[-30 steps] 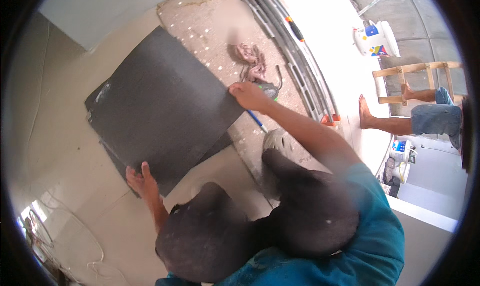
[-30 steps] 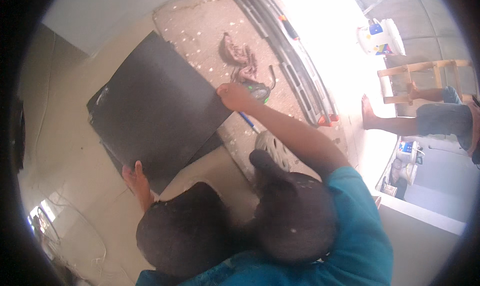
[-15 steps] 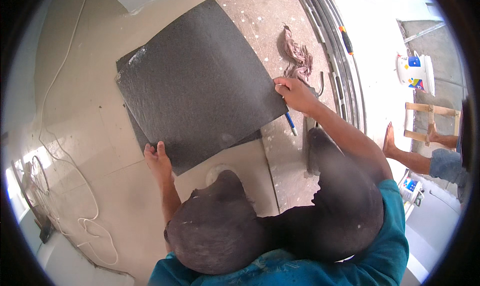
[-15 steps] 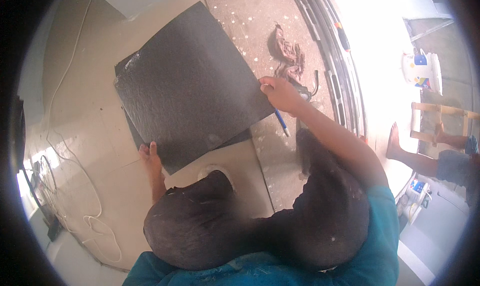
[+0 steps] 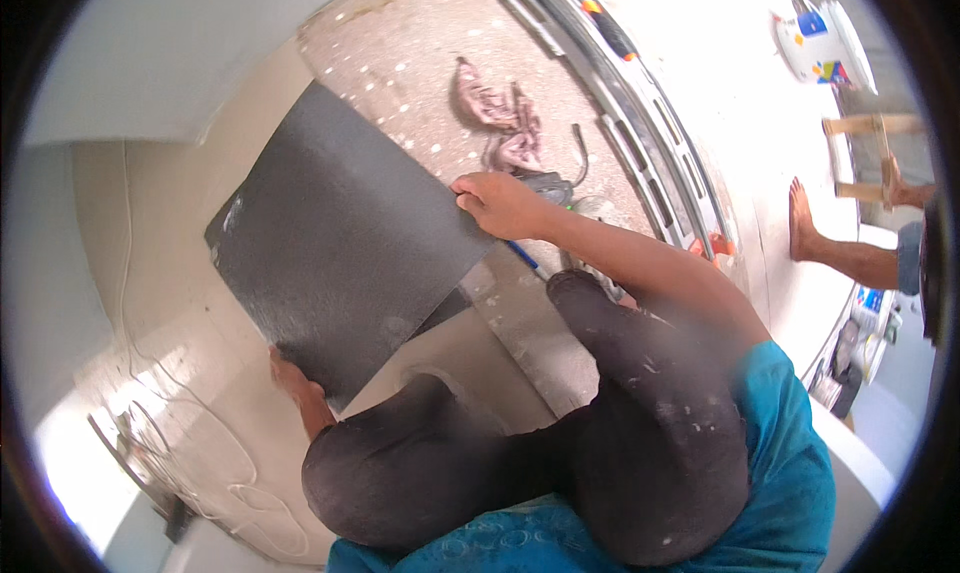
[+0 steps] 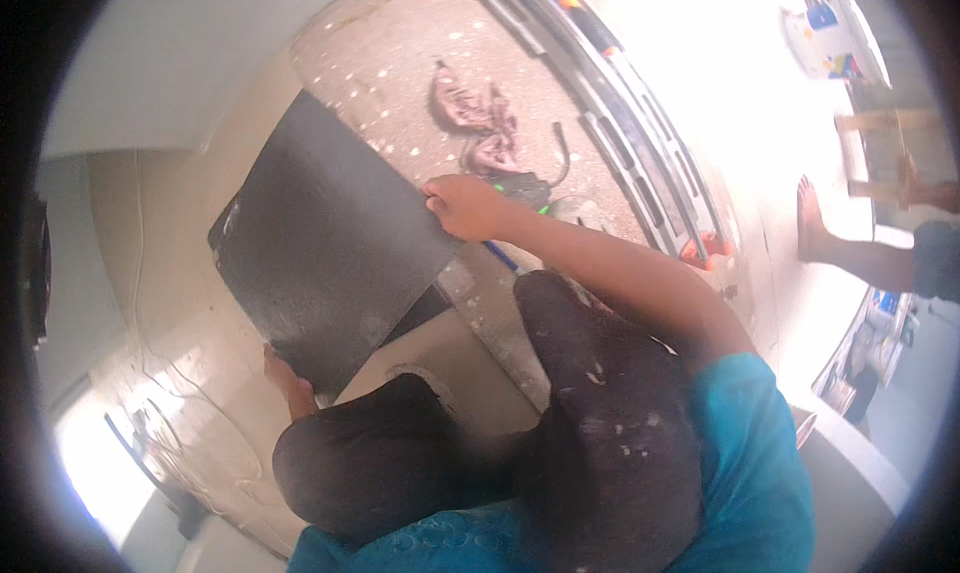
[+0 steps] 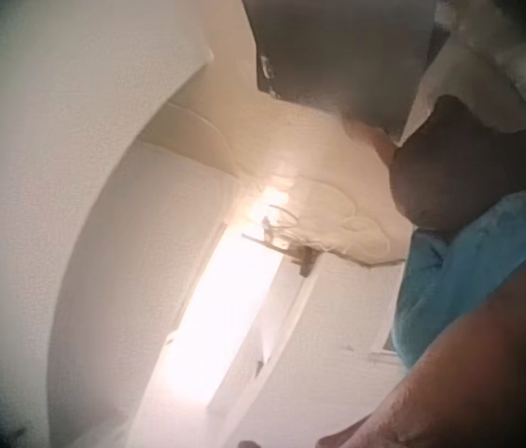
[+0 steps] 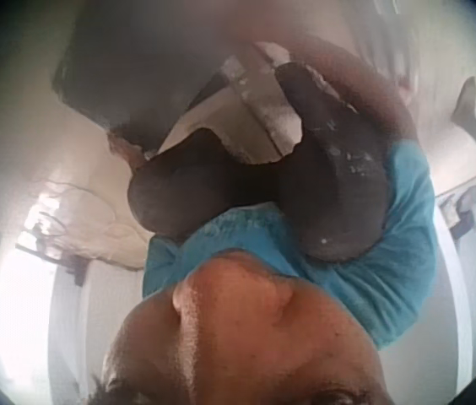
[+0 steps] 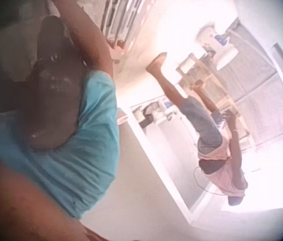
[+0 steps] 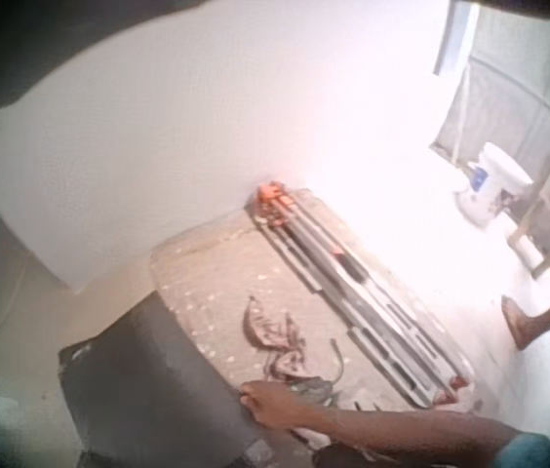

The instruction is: The person measures and marks a dark tile using a tape measure and pen, then uses a manual tile cutter to score and snap the tile. The person also wipes the tile surface with a cloth before and after cutting.

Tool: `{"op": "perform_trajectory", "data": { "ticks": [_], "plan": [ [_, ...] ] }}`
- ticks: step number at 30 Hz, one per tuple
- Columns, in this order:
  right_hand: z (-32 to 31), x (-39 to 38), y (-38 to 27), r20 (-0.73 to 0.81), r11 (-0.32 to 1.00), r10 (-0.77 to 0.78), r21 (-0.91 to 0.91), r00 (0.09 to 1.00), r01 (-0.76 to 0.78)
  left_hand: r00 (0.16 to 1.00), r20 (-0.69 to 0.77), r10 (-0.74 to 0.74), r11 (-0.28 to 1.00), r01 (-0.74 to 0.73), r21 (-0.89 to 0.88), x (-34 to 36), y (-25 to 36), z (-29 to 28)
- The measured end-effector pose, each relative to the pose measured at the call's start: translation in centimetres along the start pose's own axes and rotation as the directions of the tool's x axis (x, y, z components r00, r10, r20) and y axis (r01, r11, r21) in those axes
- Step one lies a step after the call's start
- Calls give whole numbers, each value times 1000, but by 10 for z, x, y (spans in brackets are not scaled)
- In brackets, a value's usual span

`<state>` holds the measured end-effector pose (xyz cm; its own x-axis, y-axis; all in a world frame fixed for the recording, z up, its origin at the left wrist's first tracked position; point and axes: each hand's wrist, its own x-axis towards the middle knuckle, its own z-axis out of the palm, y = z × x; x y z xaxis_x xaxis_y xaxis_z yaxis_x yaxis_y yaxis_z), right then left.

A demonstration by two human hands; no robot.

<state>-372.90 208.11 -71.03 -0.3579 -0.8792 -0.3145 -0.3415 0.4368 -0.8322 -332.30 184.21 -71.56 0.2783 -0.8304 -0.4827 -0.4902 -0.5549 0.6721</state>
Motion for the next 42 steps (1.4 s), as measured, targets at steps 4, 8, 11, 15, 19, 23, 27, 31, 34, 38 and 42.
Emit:
{"op": "perform_trajectory", "data": {
  "ticks": [4,8,11,15,19,23,27,31,34,38,42],
  "plan": [
    [-73,-7,53,-28,998,36,45,999,-35,997,52,55,998,-54,-19,-69,61,61],
    [-146,-5,92,-62,995,48,86,997,-43,983,124,139,990,-136,-34,-105,105,117],
    [-195,-6,124,-63,991,82,114,995,-74,971,144,189,982,-190,-9,-142,136,166],
    [-227,3,174,-76,994,80,77,994,-75,969,168,178,984,-174,-38,-178,163,213],
    [-245,7,217,-130,980,113,177,985,-89,976,160,149,988,-154,23,-201,175,256],
    [-266,6,238,-85,955,131,279,988,-103,959,269,89,996,-90,-9,-196,170,269],
    [-329,-2,216,-289,984,65,-143,955,-110,956,286,-56,998,50,28,-210,188,279],
    [-393,9,235,-659,917,-28,-316,751,-243,968,238,-79,994,59,89,-217,207,293],
    [-394,14,241,-593,818,1,-463,806,-341,960,262,-94,993,72,91,-204,202,282],
    [-385,23,235,-546,775,136,-462,827,-432,926,364,-97,995,77,69,-175,201,262],
    [-402,20,225,-532,747,169,-479,830,-460,933,354,-69,993,31,114,-164,209,254]
  ]
}}
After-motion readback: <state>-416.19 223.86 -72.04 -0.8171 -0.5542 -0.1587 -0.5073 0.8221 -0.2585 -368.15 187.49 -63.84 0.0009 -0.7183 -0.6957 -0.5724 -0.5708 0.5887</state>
